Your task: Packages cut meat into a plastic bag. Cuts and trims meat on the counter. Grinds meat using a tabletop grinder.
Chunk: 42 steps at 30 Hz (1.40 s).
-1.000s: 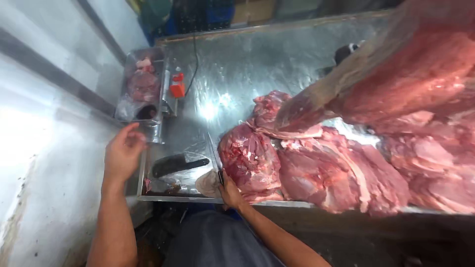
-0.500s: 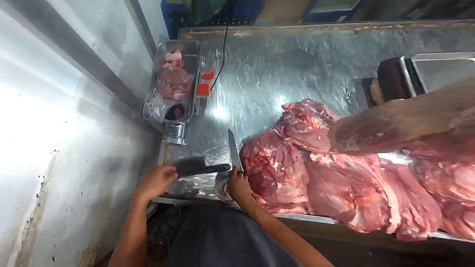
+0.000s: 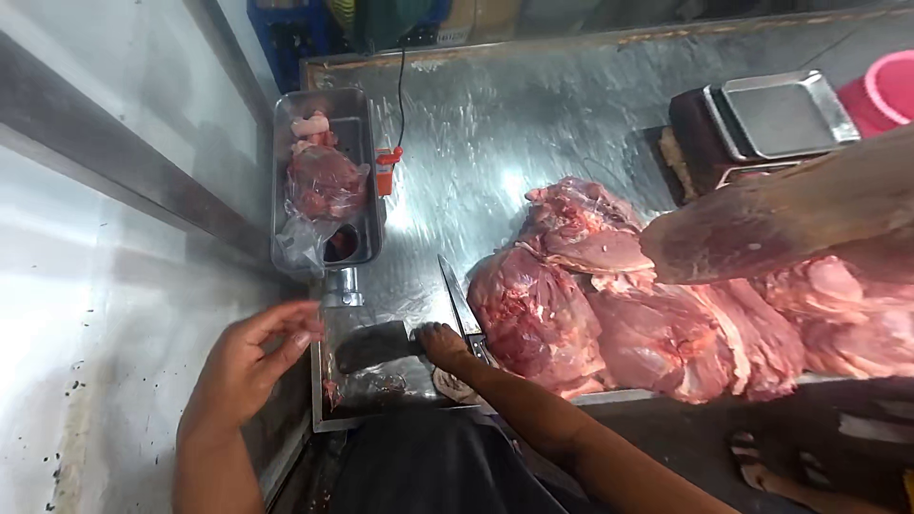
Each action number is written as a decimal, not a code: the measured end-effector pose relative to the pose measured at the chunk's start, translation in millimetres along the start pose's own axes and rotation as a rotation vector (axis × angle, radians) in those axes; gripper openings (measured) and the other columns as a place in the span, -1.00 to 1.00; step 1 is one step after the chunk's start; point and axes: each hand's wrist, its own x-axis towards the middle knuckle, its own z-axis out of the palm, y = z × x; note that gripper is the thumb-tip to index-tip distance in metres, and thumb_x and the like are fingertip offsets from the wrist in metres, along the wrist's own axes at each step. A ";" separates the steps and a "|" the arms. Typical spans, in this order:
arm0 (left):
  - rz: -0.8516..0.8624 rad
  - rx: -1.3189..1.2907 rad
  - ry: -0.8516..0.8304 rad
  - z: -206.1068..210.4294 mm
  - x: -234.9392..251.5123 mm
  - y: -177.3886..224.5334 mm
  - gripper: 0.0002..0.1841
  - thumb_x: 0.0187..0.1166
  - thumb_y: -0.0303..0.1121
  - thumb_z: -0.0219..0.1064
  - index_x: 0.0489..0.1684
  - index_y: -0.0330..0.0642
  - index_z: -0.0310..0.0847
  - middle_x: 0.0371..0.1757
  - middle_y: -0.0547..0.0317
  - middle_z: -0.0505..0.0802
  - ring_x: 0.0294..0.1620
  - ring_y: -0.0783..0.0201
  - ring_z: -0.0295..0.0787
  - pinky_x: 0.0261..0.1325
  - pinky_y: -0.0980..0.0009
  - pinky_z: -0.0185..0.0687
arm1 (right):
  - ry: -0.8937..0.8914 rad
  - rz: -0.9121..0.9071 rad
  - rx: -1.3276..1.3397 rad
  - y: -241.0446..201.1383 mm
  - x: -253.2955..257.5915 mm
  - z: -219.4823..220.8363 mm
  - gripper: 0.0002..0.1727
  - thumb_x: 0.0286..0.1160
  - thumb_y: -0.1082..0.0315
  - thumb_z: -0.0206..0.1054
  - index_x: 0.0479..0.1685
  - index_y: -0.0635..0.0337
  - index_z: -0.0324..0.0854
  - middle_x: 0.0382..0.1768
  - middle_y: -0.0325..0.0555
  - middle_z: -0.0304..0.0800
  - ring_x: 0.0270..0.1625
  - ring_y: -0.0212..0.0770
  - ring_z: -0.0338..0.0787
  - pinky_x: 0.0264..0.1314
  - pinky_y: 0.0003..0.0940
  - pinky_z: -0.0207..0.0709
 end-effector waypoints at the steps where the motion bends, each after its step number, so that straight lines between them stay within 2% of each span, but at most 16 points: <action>1: 0.044 0.018 0.022 -6.5 16.7 6.2 -0.51 0.72 -0.03 0.27 0.38 -0.23 0.63 0.00 0.13 0.92 -0.02 0.15 0.91 0.15 0.18 0.88 | -0.075 -0.058 -0.007 1.2 -6.5 -9.4 -0.39 0.39 0.22 0.47 0.49 0.18 0.54 0.36 0.33 0.67 0.37 0.42 0.67 0.32 0.49 0.51; 2: 0.069 0.053 0.057 -11.8 36.5 11.1 -0.50 0.71 -0.01 0.27 0.39 -0.22 0.62 -0.02 0.15 0.92 -0.05 0.19 0.92 0.11 0.19 0.90 | -0.141 -0.091 -0.001 -1.7 -19.6 -16.8 -0.35 0.33 0.06 0.52 0.45 0.12 0.56 0.28 0.28 0.73 0.29 0.40 0.74 0.21 0.51 0.56; 4: 0.055 0.113 0.136 -16.8 83.2 15.1 -0.55 0.68 -0.21 0.24 0.46 -0.25 0.55 0.05 0.09 0.90 -0.05 0.20 0.92 0.10 0.19 0.89 | -0.216 -0.046 0.087 -13.9 -57.3 -18.2 -0.33 0.37 -0.12 0.46 0.42 0.09 0.59 0.24 0.26 0.77 0.27 0.39 0.76 0.22 0.53 0.54; 6: -0.051 0.292 0.190 -19.0 141.4 9.6 -0.48 0.66 -0.28 0.31 0.60 -0.19 0.45 0.30 -0.02 0.81 0.18 0.14 0.86 0.27 0.12 0.81 | -0.206 0.049 0.207 -16.9 -79.6 -11.8 -0.29 0.46 -0.24 0.37 0.40 0.13 0.61 0.26 0.27 0.76 0.32 0.36 0.74 0.31 0.47 0.54; 9: -0.199 0.633 0.077 -17.9 232.0 -20.8 -0.21 0.58 -0.11 0.46 0.80 -0.16 0.22 0.70 -0.25 0.46 0.68 -0.17 0.42 0.67 -0.19 0.34 | -0.143 0.239 0.344 -25.7 -82.9 -2.4 -0.24 0.42 -0.26 0.35 0.37 0.22 0.60 0.31 0.26 0.73 0.33 0.31 0.75 0.30 0.40 0.59; 13: -0.232 0.854 -0.083 -17.6 307.1 -85.2 -0.23 0.50 0.21 0.42 0.67 -0.02 0.47 0.69 -0.34 0.44 0.71 -0.36 0.31 0.65 -0.42 0.22 | -0.030 0.389 0.402 -31.7 -62.6 -4.4 -0.27 0.53 -0.18 0.26 0.44 0.27 0.54 0.34 0.28 0.70 0.31 0.28 0.77 0.29 0.32 0.64; 16: -0.261 1.025 -0.164 -2.3 310.3 -90.7 -0.28 0.49 0.39 0.27 0.50 0.11 0.66 0.59 -0.21 0.60 0.66 -0.38 0.35 0.54 -0.52 0.22 | 0.001 0.433 0.397 -30.4 -48.5 -1.7 -0.30 0.61 -0.16 0.19 0.43 0.29 0.54 0.32 0.29 0.72 0.31 0.30 0.78 0.27 0.30 0.65; 20: -0.249 1.146 0.052 23.1 284.5 -85.4 -0.63 0.68 -0.08 0.24 0.30 0.03 0.76 0.56 -0.27 0.57 0.52 -0.48 0.44 0.29 -0.53 0.45 | -0.027 0.422 0.407 -24.2 -50.7 2.6 -0.33 0.70 -0.16 0.10 0.45 0.25 0.54 0.30 0.28 0.74 0.35 0.29 0.77 0.32 0.31 0.62; 23: -0.295 0.955 0.193 2.1 290.7 -82.5 -0.63 0.76 -0.17 0.12 0.24 -0.14 0.76 0.40 -0.26 0.72 0.45 -0.34 0.61 0.36 -0.44 0.49 | -0.033 0.370 0.399 -15.8 -59.0 4.9 -0.40 0.73 -0.07 0.09 0.48 0.21 0.54 0.31 0.28 0.75 0.39 0.30 0.74 0.37 0.34 0.59; 26: -0.351 0.586 0.246 -27.7 290.1 -39.1 -0.56 0.83 -0.15 0.06 0.23 -0.34 0.70 0.25 -0.35 0.78 0.36 -0.27 0.69 0.43 -0.36 0.47 | -0.028 0.359 0.483 -1.6 -77.3 8.1 -0.45 0.71 -0.04 0.14 0.45 0.15 0.57 0.29 0.25 0.76 0.39 0.28 0.75 0.38 0.34 0.59; 29: -0.231 0.484 0.229 -40.9 278.3 -5.3 -0.60 0.84 -0.17 0.06 0.18 -0.28 0.71 0.15 -0.23 0.81 0.25 -0.12 0.74 0.38 -0.27 0.52 | 0.093 0.345 0.657 19.1 -97.6 25.1 -0.49 0.70 -0.03 0.19 0.42 0.12 0.64 0.08 0.17 0.87 0.21 0.21 0.84 0.35 0.29 0.62; 31: -0.213 0.567 0.163 -37.0 272.7 -5.9 -0.66 0.77 -0.21 0.19 0.11 -0.32 0.73 0.11 -0.28 0.82 0.22 -0.18 0.74 0.35 -0.31 0.50 | 0.142 0.338 0.727 27.6 -113.5 34.3 -0.51 0.72 -0.01 0.17 0.37 0.14 0.66 -0.02 0.13 0.88 0.12 0.15 0.85 0.32 0.25 0.62; 35: -0.296 0.660 0.082 -45.1 277.9 -15.7 -0.69 0.56 -0.28 0.46 0.06 -0.36 0.73 0.07 -0.32 0.82 0.18 -0.24 0.75 0.29 -0.34 0.53 | 0.137 0.297 0.696 33.7 -130.6 43.0 -0.53 0.75 0.02 0.19 0.38 0.15 0.66 0.01 0.14 0.88 0.13 0.14 0.85 0.35 0.22 0.61; 38: -0.159 0.652 0.157 -44.3 276.2 8.1 -0.75 0.63 -0.28 0.39 0.07 -0.27 0.74 0.06 -0.22 0.83 0.16 -0.16 0.76 0.31 -0.28 0.56 | 0.141 0.284 0.679 34.5 -133.3 40.6 -0.54 0.74 0.03 0.17 0.38 0.12 0.66 -0.02 0.09 0.88 0.09 0.10 0.86 0.32 0.19 0.63; 40: -0.116 0.684 0.156 -37.9 279.0 1.1 -0.74 0.70 -0.26 0.31 0.09 -0.24 0.77 0.11 -0.18 0.84 0.21 -0.12 0.77 0.37 -0.24 0.54 | 0.147 0.280 0.695 31.7 -135.2 42.1 -0.55 0.75 0.04 0.15 0.40 0.10 0.65 -0.01 0.08 0.89 0.09 0.09 0.87 0.32 0.19 0.64; 42: -0.139 0.767 0.103 -39.3 286.4 -15.3 -0.72 0.74 -0.30 0.23 0.11 -0.29 0.79 0.15 -0.28 0.84 0.27 -0.25 0.75 0.39 -0.38 0.49 | 0.166 0.288 0.721 29.2 -139.1 37.6 -0.57 0.76 0.05 0.15 0.38 0.08 0.66 -0.03 0.06 0.89 0.06 0.07 0.87 0.30 0.17 0.65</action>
